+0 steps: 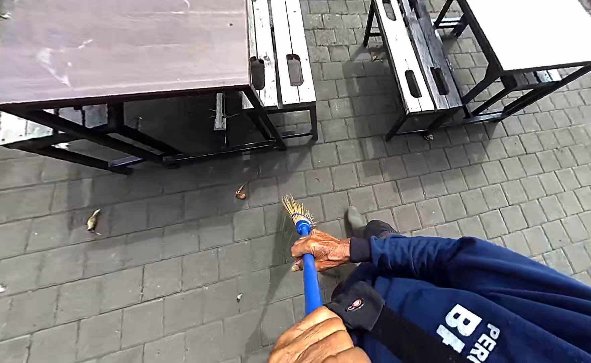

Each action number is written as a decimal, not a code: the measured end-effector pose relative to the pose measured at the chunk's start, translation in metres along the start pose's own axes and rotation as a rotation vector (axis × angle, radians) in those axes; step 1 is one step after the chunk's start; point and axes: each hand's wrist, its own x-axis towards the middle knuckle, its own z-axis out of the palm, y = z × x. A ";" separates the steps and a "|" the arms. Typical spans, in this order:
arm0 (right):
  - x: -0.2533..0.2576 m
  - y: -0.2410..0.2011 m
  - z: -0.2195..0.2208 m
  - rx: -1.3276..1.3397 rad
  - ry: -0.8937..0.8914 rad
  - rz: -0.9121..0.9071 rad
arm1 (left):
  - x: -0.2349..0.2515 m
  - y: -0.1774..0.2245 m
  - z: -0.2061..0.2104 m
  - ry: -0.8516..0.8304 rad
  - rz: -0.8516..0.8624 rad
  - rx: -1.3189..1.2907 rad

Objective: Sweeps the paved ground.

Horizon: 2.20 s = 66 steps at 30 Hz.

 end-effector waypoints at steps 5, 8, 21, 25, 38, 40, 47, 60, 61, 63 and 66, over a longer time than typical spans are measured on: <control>-0.049 0.046 -0.095 -0.118 0.233 0.177 | 0.086 -0.039 0.004 -0.209 0.043 -0.136; -0.074 0.078 -0.148 -0.139 0.374 0.240 | 0.152 -0.064 0.018 -0.336 0.060 -0.147; -0.066 0.192 -0.349 -0.181 0.522 0.293 | 0.370 -0.159 0.019 -0.506 0.137 -0.097; -0.034 0.238 -0.404 -0.227 0.541 0.299 | 0.422 -0.206 -0.015 -0.533 0.141 -0.109; 0.054 0.326 -0.578 -0.282 0.570 0.409 | 0.599 -0.314 -0.104 -0.516 0.273 -0.125; 0.064 0.346 -0.605 -0.295 0.558 0.411 | 0.621 -0.329 -0.108 -0.481 0.241 -0.085; 0.094 0.454 -0.740 -0.329 0.489 0.375 | 0.720 -0.406 -0.097 -0.311 0.107 0.159; 0.116 0.707 -0.925 -0.397 0.246 0.513 | 0.875 -0.604 -0.052 -0.093 -0.212 0.030; 0.112 0.705 -0.916 -0.357 0.251 0.501 | 0.878 -0.597 -0.053 -0.117 -0.216 0.062; 0.108 0.667 -0.899 -0.335 0.300 0.415 | 0.885 -0.559 -0.058 -0.192 -0.179 0.152; 0.103 0.579 -0.894 -0.283 0.306 0.322 | 0.898 -0.486 -0.068 -0.298 -0.020 0.180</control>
